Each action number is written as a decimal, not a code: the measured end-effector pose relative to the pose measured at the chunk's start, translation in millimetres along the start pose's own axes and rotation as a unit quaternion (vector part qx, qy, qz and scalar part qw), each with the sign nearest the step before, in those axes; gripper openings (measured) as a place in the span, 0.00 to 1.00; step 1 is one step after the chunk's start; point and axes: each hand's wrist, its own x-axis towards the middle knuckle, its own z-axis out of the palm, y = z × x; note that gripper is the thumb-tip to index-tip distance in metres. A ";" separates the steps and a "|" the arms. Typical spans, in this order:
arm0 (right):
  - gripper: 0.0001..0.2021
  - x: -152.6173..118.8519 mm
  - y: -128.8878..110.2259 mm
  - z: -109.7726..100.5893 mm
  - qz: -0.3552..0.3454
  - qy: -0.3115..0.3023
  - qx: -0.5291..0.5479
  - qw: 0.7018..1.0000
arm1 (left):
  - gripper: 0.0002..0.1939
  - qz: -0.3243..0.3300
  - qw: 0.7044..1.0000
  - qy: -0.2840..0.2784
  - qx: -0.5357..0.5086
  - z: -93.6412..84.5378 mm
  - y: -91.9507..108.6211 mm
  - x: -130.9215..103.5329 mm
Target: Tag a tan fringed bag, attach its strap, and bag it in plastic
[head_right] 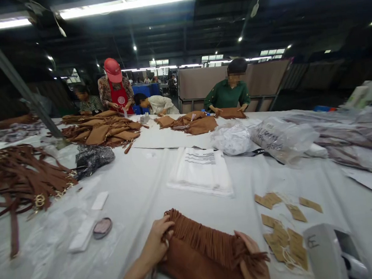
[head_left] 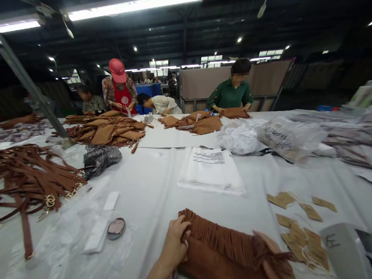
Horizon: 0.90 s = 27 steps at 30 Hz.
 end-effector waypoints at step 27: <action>0.33 -32.8 57.5 90.3 -0.399 -0.113 -0.571 0.708 | 0.19 -0.058 0.995 0.068 0.052 -40.6 28.7 -51.9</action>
